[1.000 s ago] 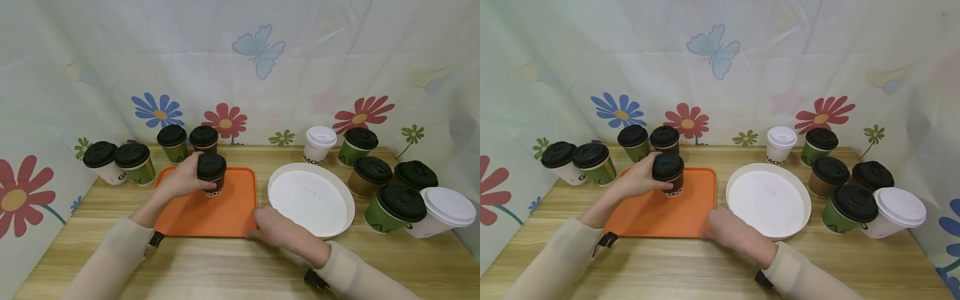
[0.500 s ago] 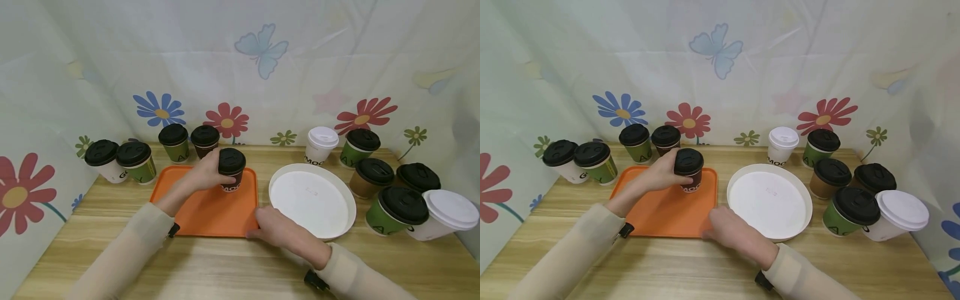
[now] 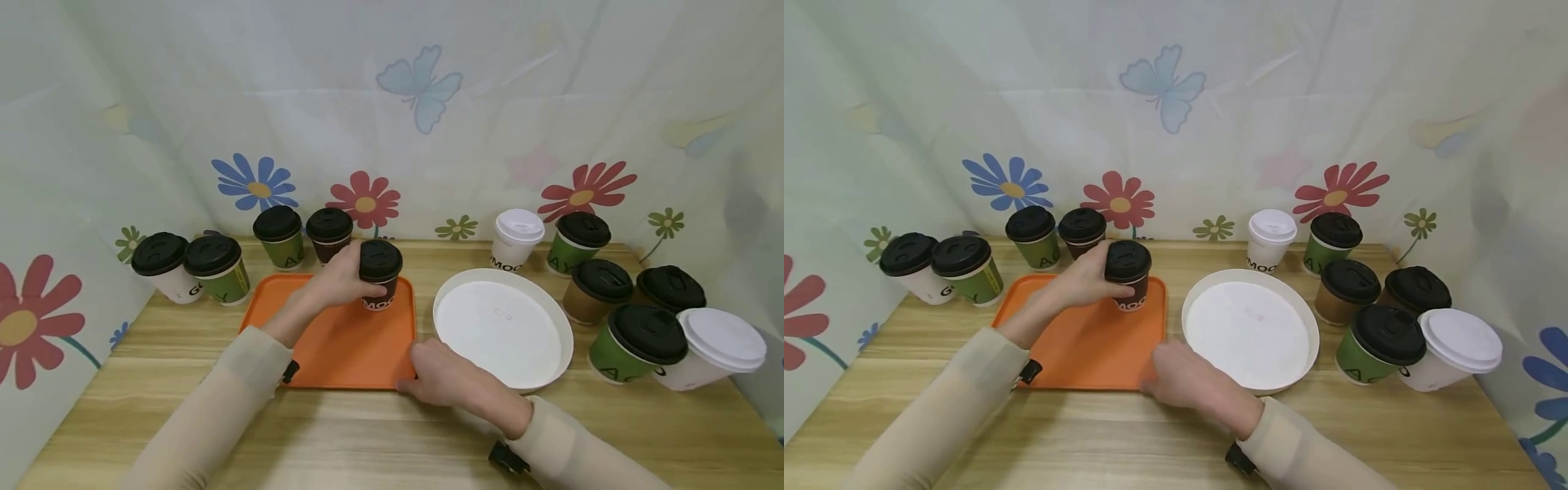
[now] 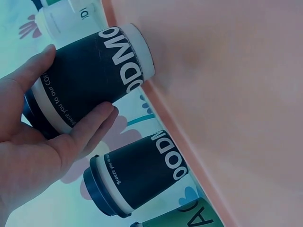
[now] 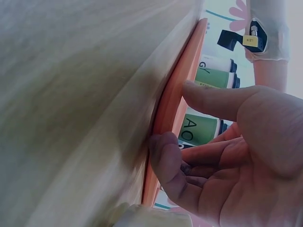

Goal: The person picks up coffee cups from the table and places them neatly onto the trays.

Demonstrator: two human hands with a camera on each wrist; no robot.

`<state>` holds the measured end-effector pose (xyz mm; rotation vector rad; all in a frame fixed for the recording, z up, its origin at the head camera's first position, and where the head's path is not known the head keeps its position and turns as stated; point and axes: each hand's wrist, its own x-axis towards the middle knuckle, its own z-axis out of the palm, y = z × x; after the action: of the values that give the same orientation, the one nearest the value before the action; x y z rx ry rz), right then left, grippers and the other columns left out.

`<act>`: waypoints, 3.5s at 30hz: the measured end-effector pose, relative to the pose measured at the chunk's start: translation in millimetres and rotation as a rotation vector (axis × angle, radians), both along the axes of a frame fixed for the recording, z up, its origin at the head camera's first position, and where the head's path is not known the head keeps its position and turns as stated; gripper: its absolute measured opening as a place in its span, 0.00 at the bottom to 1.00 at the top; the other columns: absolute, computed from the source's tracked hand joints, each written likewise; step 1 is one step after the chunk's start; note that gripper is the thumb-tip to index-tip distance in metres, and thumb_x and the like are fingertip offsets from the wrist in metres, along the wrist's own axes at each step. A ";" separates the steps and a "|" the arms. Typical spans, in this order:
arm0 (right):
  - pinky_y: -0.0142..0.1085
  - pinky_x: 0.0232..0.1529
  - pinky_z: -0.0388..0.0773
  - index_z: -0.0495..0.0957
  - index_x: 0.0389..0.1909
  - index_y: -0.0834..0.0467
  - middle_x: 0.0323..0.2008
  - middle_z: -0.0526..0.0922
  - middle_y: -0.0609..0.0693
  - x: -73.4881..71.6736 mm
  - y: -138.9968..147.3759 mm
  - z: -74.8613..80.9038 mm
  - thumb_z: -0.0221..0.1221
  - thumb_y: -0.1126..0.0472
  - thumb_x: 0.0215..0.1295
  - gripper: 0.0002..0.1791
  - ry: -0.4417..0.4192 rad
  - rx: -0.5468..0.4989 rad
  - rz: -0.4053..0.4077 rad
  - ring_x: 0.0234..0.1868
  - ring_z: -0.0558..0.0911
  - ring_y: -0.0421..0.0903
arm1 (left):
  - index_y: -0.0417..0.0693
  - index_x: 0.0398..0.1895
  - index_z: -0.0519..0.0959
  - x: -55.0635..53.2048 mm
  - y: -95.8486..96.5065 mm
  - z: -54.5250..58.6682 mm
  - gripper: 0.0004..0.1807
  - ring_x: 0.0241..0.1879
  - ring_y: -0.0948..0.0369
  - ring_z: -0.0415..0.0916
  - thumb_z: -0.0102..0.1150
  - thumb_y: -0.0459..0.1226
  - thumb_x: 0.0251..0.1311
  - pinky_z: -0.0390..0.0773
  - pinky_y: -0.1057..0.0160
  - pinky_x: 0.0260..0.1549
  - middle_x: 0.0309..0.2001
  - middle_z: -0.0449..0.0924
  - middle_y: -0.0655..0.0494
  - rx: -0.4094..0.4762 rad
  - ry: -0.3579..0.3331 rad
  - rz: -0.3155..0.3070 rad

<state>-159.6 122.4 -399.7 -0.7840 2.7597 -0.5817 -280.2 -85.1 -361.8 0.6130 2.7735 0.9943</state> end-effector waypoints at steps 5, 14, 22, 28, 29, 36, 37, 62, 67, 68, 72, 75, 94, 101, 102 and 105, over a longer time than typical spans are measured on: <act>0.34 0.18 0.64 0.72 0.18 0.56 0.16 0.69 0.45 -0.8 -2.6 0.8 0.73 0.55 0.61 0.21 -0.022 0.010 -0.018 0.16 0.67 0.40 | 0.34 0.74 0.55 -1.2 -1.6 -1.7 0.51 0.67 0.44 0.66 0.78 0.44 0.56 0.68 0.44 0.65 0.68 0.66 0.37 -0.004 0.014 -0.001; 0.34 0.18 0.63 0.72 0.16 0.56 0.14 0.67 0.43 -1.4 -0.8 1.5 0.74 0.55 0.60 0.22 -0.016 -0.007 -0.010 0.16 0.66 0.39 | 0.35 0.79 0.45 -0.7 1.9 -4.4 0.59 0.69 0.41 0.63 0.76 0.48 0.59 0.67 0.42 0.66 0.71 0.59 0.32 -0.023 0.012 0.021; 0.33 0.19 0.64 0.72 0.16 0.56 0.16 0.68 0.43 -3.0 0.3 0.8 0.75 0.56 0.59 0.22 -0.026 -0.010 -0.007 0.17 0.66 0.39 | 0.40 0.82 0.29 5.1 1.6 -8.4 0.71 0.74 0.37 0.55 0.78 0.47 0.56 0.62 0.38 0.68 0.78 0.43 0.30 -0.014 0.008 0.065; 0.34 0.19 0.64 0.73 0.17 0.56 0.15 0.68 0.44 -1.6 1.0 0.4 0.75 0.55 0.59 0.21 -0.034 -0.004 -0.010 0.17 0.67 0.39 | 0.42 0.82 0.29 9.4 -2.1 -9.7 0.71 0.75 0.37 0.53 0.79 0.45 0.55 0.63 0.39 0.67 0.78 0.42 0.30 0.000 0.002 0.069; 0.34 0.19 0.64 0.73 0.17 0.56 0.15 0.68 0.44 -1.5 1.2 0.5 0.75 0.55 0.59 0.21 -0.035 0.000 -0.013 0.17 0.67 0.39 | 0.41 0.82 0.30 10.5 -3.2 -9.7 0.71 0.74 0.37 0.54 0.79 0.45 0.55 0.63 0.39 0.68 0.78 0.42 0.29 0.000 0.002 0.071; 0.34 0.19 0.66 0.73 0.17 0.56 0.15 0.69 0.43 -3.3 1.0 0.4 0.76 0.54 0.58 0.22 -0.034 0.012 -0.018 0.18 0.67 0.40 | 0.38 0.82 0.44 22.7 -17.8 -8.1 0.63 0.69 0.39 0.62 0.79 0.45 0.54 0.66 0.39 0.65 0.75 0.51 0.32 0.006 0.031 0.088; 0.34 0.19 0.66 0.73 0.17 0.56 0.15 0.69 0.44 -3.5 0.6 0.0 0.76 0.54 0.58 0.22 -0.028 0.011 -0.016 0.18 0.67 0.40 | 0.38 0.82 0.45 25.0 -21.3 -7.5 0.62 0.68 0.39 0.63 0.79 0.45 0.55 0.67 0.40 0.65 0.74 0.52 0.33 0.000 0.033 0.092; 0.33 0.19 0.65 0.73 0.16 0.55 0.15 0.68 0.43 -2.5 -1.5 -1.2 0.75 0.53 0.58 0.22 -0.025 0.022 -0.022 0.18 0.66 0.39 | 0.36 0.46 0.84 61.7 -137.3 0.8 0.24 0.40 0.47 0.77 0.68 0.51 0.65 0.74 0.53 0.37 0.42 0.83 0.41 0.071 0.287 0.484; 0.34 0.20 0.65 0.73 0.17 0.55 0.16 0.69 0.44 -1.7 -0.3 -0.2 0.75 0.53 0.59 0.22 -0.031 0.022 -0.027 0.18 0.67 0.40 | 0.37 0.40 0.85 64.4 -153.5 0.9 0.23 0.33 0.51 0.79 0.68 0.52 0.65 0.76 0.58 0.29 0.37 0.85 0.44 0.067 0.295 0.504; 0.34 0.20 0.66 0.73 0.17 0.55 0.16 0.69 0.44 -1.6 -0.1 0.2 0.75 0.53 0.59 0.22 -0.032 0.023 -0.030 0.18 0.67 0.40 | 0.37 0.39 0.86 64.7 -156.0 0.4 0.23 0.31 0.52 0.79 0.68 0.52 0.65 0.76 0.58 0.27 0.35 0.85 0.45 0.068 0.297 0.508; 0.34 0.20 0.67 0.73 0.17 0.55 0.17 0.70 0.45 -2.0 0.0 -0.1 0.75 0.53 0.58 0.22 -0.034 0.021 -0.035 0.18 0.67 0.40 | 0.39 0.35 0.83 66.4 -163.8 -1.1 0.21 0.26 0.54 0.76 0.70 0.51 0.64 0.71 0.60 0.22 0.31 0.83 0.47 0.067 0.341 0.569; 0.34 0.20 0.67 0.73 0.17 0.55 0.17 0.71 0.45 -2.1 0.2 -1.5 0.75 0.53 0.58 0.22 -0.025 0.019 -0.034 0.19 0.68 0.39 | 0.40 0.34 0.79 67.3 -167.5 -0.7 0.21 0.26 0.53 0.73 0.71 0.51 0.62 0.69 0.59 0.24 0.29 0.80 0.48 0.068 0.365 0.635; 0.34 0.20 0.67 0.73 0.17 0.55 0.18 0.71 0.46 -2.0 1.1 -1.4 0.76 0.52 0.58 0.22 0.001 0.020 -0.031 0.19 0.68 0.40 | 0.35 0.48 0.62 72.6 -192.9 -5.6 0.37 0.36 0.49 0.66 0.65 0.59 0.64 0.66 0.54 0.31 0.41 0.67 0.43 0.112 0.125 0.740; 0.34 0.20 0.68 0.73 0.17 0.55 0.18 0.71 0.46 -1.7 1.4 -1.1 0.75 0.52 0.58 0.22 0.007 0.018 -0.025 0.18 0.68 0.40 | 0.37 0.41 0.63 64.7 -199.1 -13.9 0.32 0.30 0.50 0.65 0.70 0.53 0.62 0.63 0.54 0.27 0.31 0.64 0.48 0.105 0.173 0.724; 0.34 0.20 0.68 0.73 0.17 0.55 0.18 0.71 0.46 -1.6 1.2 -1.7 0.76 0.52 0.58 0.22 0.011 0.019 -0.022 0.18 0.68 0.40 | 0.35 0.46 0.63 65.0 -199.4 -14.9 0.33 0.32 0.48 0.66 0.69 0.53 0.63 0.63 0.54 0.28 0.33 0.65 0.45 0.109 0.161 0.722; 0.34 0.20 0.67 0.73 0.17 0.54 0.18 0.70 0.45 -1.4 0.4 -1.8 0.75 0.52 0.58 0.23 0.014 0.028 -0.019 0.18 0.68 0.40 | 0.27 0.62 0.58 65.7 -201.7 -15.7 0.44 0.40 0.42 0.68 0.66 0.55 0.65 0.68 0.49 0.33 0.46 0.67 0.32 0.110 0.109 0.704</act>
<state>-161.0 122.8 -401.5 -0.7589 2.7843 -0.5423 -214.6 -286.8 -377.4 -0.3578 3.1027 1.2532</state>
